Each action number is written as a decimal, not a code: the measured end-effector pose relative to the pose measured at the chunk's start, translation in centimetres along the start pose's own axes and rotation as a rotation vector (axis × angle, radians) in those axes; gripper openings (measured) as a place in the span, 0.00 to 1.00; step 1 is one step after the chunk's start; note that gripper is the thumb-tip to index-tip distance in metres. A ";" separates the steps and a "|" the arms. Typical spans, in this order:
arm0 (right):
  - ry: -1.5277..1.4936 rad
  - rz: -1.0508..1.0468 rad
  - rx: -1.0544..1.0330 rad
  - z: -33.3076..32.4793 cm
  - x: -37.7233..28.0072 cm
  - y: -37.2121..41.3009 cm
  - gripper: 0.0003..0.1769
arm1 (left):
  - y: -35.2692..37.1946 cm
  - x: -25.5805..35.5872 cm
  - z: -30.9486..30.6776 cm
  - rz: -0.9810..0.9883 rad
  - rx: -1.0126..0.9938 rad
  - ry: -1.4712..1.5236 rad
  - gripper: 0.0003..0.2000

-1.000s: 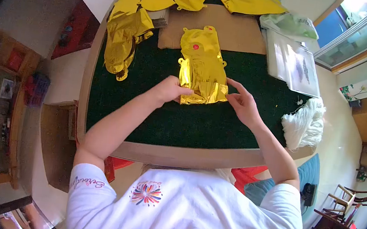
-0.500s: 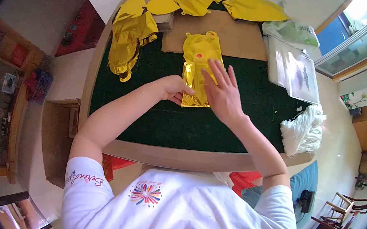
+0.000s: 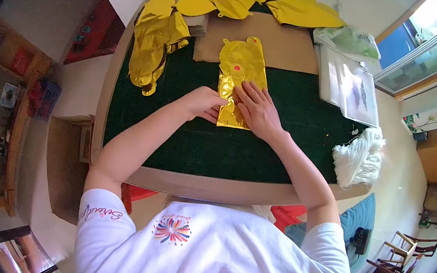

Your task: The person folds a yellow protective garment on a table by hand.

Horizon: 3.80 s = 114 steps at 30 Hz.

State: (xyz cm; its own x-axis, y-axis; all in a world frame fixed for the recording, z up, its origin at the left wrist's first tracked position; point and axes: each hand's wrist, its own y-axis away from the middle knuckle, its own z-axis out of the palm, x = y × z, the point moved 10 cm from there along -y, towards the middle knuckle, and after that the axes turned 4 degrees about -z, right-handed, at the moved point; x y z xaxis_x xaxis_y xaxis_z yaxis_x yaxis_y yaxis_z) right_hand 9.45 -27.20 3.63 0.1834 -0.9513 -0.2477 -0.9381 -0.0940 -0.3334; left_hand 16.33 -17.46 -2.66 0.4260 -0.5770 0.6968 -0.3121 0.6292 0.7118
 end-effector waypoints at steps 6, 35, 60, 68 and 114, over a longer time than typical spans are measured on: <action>0.005 -0.003 0.074 -1.0 -0.3 0.0 0.24 | 1.6 0.1 -1.3 0.148 0.231 -0.040 0.16; -0.390 0.164 0.310 -6.3 5.7 0.7 0.23 | 2.8 2.0 5.1 0.721 0.667 -1.337 0.29; -0.315 -0.075 -0.213 -4.4 0.6 2.9 0.27 | 7.7 4.5 6.5 0.913 0.583 -1.227 0.15; -0.242 -0.162 -0.157 -3.6 0.7 3.7 0.27 | 9.8 4.2 3.3 1.007 0.523 -0.794 0.27; -0.181 -0.192 -0.112 -3.2 -0.2 4.8 0.23 | 7.3 1.9 2.5 1.039 0.645 -1.180 0.19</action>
State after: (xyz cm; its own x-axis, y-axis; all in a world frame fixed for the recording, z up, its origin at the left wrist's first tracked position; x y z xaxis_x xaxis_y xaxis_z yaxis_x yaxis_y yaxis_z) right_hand 4.02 -28.41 4.98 0.4006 -0.8462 -0.3513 -0.9060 -0.3085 -0.2899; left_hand 12.71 -15.28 4.12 -0.8889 -0.3203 0.3275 -0.4277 0.8362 -0.3433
